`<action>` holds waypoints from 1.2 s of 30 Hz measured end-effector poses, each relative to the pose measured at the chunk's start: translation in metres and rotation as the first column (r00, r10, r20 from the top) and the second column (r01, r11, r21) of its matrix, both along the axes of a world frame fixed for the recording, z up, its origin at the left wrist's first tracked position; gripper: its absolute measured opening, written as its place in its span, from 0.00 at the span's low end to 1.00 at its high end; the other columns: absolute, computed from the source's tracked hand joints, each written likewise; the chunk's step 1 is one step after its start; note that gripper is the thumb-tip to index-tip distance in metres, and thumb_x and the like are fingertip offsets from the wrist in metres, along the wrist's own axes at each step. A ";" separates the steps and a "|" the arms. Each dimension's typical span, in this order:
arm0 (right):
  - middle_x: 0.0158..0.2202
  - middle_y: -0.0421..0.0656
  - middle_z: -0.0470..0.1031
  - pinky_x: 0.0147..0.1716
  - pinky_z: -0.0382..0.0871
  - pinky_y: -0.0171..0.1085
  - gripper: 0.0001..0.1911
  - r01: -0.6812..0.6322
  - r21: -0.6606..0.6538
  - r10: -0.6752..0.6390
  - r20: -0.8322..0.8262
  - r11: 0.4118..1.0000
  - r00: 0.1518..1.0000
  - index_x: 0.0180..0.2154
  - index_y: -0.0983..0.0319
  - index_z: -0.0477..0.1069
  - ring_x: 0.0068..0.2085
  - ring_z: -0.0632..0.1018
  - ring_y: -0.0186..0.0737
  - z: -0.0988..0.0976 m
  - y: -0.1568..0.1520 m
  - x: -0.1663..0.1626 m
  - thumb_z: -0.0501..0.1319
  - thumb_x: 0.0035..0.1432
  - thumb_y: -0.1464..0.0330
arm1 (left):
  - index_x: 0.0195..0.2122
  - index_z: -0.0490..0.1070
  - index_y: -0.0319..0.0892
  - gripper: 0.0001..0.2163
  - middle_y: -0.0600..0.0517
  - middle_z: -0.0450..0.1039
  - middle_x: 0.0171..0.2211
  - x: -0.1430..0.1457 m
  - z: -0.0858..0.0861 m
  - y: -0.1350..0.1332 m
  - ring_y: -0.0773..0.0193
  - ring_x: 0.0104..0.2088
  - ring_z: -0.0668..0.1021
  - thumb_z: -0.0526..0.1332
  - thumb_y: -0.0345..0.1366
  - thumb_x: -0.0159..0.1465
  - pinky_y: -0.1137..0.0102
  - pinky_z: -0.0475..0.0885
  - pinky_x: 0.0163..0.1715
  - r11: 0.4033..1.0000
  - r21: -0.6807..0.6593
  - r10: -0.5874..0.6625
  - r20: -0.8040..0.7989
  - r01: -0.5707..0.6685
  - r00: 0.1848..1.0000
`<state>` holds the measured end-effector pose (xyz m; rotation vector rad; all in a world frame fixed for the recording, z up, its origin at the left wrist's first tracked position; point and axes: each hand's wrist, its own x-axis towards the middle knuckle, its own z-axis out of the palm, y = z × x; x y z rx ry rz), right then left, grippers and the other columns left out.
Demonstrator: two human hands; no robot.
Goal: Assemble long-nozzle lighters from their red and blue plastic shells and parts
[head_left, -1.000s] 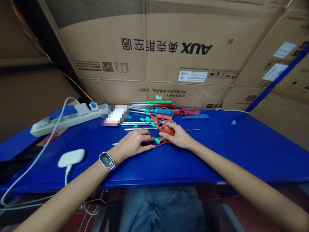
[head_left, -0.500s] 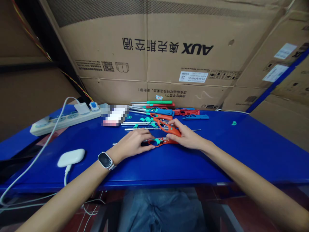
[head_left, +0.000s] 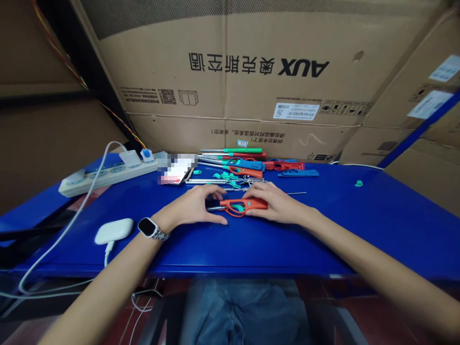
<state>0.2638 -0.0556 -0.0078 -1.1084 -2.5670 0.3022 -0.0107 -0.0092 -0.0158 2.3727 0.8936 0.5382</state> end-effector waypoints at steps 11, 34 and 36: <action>0.50 0.47 0.72 0.53 0.59 0.49 0.20 -0.018 -0.044 0.017 -0.035 0.999 0.999 0.52 0.55 0.71 0.52 0.72 0.49 -0.013 0.003 -0.001 0.59 0.64 0.52 | 0.48 0.73 0.40 0.30 0.45 0.77 0.45 0.003 -0.001 -0.002 0.54 0.44 0.79 0.73 0.53 0.49 0.61 0.74 0.47 0.998 0.058 -0.021 -0.059 0.025 0.998; 0.44 0.45 0.70 0.48 0.68 0.45 0.18 -0.042 -0.123 0.021 -0.173 0.992 0.985 0.51 0.57 0.73 0.43 0.74 0.43 -0.023 0.009 0.002 0.63 0.62 0.57 | 0.42 0.76 0.43 0.12 0.48 0.75 0.41 0.004 0.000 -0.002 0.57 0.41 0.76 0.65 0.42 0.60 0.63 0.72 0.44 0.987 0.145 -0.048 -0.143 0.068 0.989; 0.44 0.45 0.70 0.48 0.68 0.45 0.18 -0.042 -0.117 0.021 -0.169 0.992 0.985 0.51 0.57 0.73 0.43 0.74 0.43 -0.023 0.009 0.002 0.63 0.61 0.57 | 0.41 0.76 0.43 0.09 0.49 0.74 0.40 0.004 0.000 -0.002 0.58 0.41 0.76 0.63 0.36 0.60 0.65 0.71 0.42 0.987 0.148 -0.043 -0.153 0.066 0.987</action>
